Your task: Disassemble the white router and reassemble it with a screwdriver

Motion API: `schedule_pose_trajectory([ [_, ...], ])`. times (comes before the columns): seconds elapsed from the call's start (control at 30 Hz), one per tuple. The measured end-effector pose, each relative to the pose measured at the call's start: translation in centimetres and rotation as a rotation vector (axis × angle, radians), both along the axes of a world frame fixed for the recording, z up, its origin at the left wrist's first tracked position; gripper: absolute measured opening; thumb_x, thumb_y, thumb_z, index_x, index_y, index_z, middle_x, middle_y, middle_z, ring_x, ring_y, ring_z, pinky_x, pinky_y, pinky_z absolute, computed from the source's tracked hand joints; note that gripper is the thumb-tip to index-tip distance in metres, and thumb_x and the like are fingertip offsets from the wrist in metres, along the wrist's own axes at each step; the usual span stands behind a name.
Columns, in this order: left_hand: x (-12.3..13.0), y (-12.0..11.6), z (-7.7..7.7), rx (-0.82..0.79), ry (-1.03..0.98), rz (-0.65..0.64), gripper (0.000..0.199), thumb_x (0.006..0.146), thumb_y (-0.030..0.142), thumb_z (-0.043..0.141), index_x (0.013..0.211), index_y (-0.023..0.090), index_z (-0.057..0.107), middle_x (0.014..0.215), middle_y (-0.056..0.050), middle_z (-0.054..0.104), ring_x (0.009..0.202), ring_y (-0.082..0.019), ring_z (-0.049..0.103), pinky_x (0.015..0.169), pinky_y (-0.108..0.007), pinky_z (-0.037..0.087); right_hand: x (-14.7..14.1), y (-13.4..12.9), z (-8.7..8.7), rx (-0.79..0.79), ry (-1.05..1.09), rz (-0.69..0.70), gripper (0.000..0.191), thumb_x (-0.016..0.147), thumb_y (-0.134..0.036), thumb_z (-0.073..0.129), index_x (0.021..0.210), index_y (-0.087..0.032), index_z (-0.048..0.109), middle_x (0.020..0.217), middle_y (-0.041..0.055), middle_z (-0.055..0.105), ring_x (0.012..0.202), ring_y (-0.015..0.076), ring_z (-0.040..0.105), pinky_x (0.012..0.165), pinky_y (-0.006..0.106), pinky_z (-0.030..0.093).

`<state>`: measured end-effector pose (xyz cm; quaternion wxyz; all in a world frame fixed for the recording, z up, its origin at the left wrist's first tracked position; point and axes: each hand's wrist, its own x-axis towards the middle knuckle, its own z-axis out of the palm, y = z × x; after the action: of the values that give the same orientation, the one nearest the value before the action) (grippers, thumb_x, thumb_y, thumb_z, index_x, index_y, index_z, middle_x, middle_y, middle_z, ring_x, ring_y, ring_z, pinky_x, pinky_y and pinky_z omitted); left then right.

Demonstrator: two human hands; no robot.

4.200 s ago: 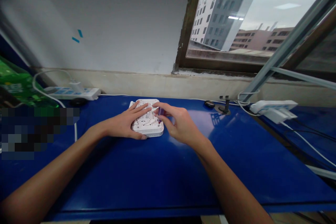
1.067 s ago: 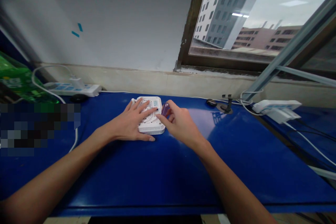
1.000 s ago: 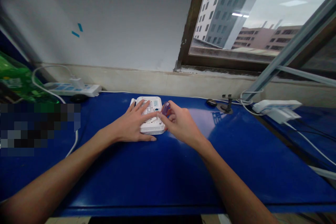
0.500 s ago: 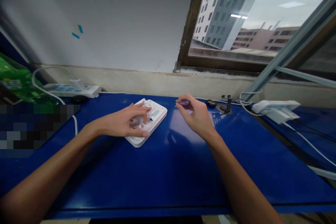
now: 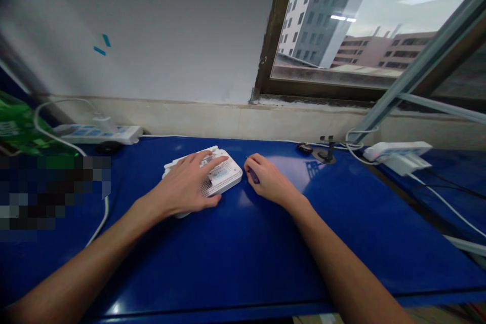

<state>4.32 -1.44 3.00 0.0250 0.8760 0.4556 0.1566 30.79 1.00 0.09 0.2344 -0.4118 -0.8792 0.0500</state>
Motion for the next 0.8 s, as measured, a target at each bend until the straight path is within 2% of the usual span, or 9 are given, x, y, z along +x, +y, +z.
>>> schedule_pose_trajectory([
  [0.1,0.6,-0.1,-0.5,-0.012,0.007,0.101,0.101,0.070,0.068,0.073,0.158,0.037,0.032,0.159,-0.016,0.034,0.138,-0.051,0.038,0.109,-0.064,0.032,-0.1,0.0,-0.1,0.001,0.020,0.004,0.014,0.091,-0.020,0.061,0.103,-0.022,0.055,0.110,0.0104,0.060,0.101,0.0252,0.060,0.088,0.041,0.052],
  [0.2,0.6,0.2,-0.3,-0.037,0.026,0.157,0.101,0.072,0.070,0.070,0.158,0.035,0.032,0.154,-0.017,0.042,0.135,-0.051,0.040,0.107,-0.064,0.033,0.2,-0.1,-0.1,-0.007,0.030,0.031,0.018,0.087,-0.020,0.065,0.102,-0.023,0.056,0.116,0.0107,0.059,0.109,0.0268,0.058,0.095,0.044,0.051],
  [0.3,0.1,0.7,0.4,-0.065,0.037,0.145,0.100,0.071,0.068,0.071,0.158,0.034,0.034,0.148,-0.015,0.050,0.130,-0.046,0.044,0.104,-0.061,0.037,0.6,-0.2,0.1,-0.031,0.040,0.039,0.020,0.085,-0.018,0.065,0.102,-0.022,0.056,0.119,0.0112,0.059,0.114,0.0276,0.056,0.098,0.045,0.050],
  [0.43,-0.9,1.4,0.9,-0.095,0.033,0.080,0.097,0.070,0.062,0.074,0.156,0.035,0.037,0.148,-0.015,0.048,0.129,-0.044,0.044,0.104,-0.059,0.037,0.6,-0.2,0.3,-0.038,0.038,0.011,0.018,0.086,-0.016,0.062,0.102,-0.022,0.056,0.117,0.0119,0.060,0.110,0.0278,0.057,0.095,0.046,0.051],
  [0.57,-1.2,1.7,0.4,-0.089,0.004,0.064,0.099,0.068,0.059,0.076,0.156,0.037,0.036,0.147,-0.014,0.047,0.130,-0.045,0.043,0.105,-0.061,0.034,0.4,-0.1,0.2,-0.035,0.050,0.006,0.016,0.089,-0.019,0.061,0.104,-0.022,0.057,0.119,0.0123,0.060,0.113,0.0286,0.057,0.098,0.048,0.050],
  [0.7,-0.3,1.7,-0.2,-0.067,-0.055,0.099,0.102,0.068,0.069,0.074,0.156,0.031,0.037,0.142,-0.020,0.048,0.129,-0.047,0.043,0.104,-0.063,0.033,0.6,0.0,0.1,-0.051,0.097,-0.027,0.021,0.093,-0.024,0.061,0.113,-0.023,0.057,0.125,0.0126,0.058,0.119,0.0280,0.056,0.102,0.048,0.048],
  [0.8,0.1,1.8,-0.4,-0.067,-0.096,0.124,0.104,0.066,0.065,0.077,0.155,0.030,0.037,0.139,-0.019,0.048,0.126,-0.046,0.045,0.103,-0.062,0.035,0.9,0.2,0.0,-0.051,0.154,-0.066,0.024,0.094,-0.027,0.061,0.118,-0.023,0.057,0.124,0.0121,0.059,0.118,0.0272,0.057,0.102,0.047,0.048],
])
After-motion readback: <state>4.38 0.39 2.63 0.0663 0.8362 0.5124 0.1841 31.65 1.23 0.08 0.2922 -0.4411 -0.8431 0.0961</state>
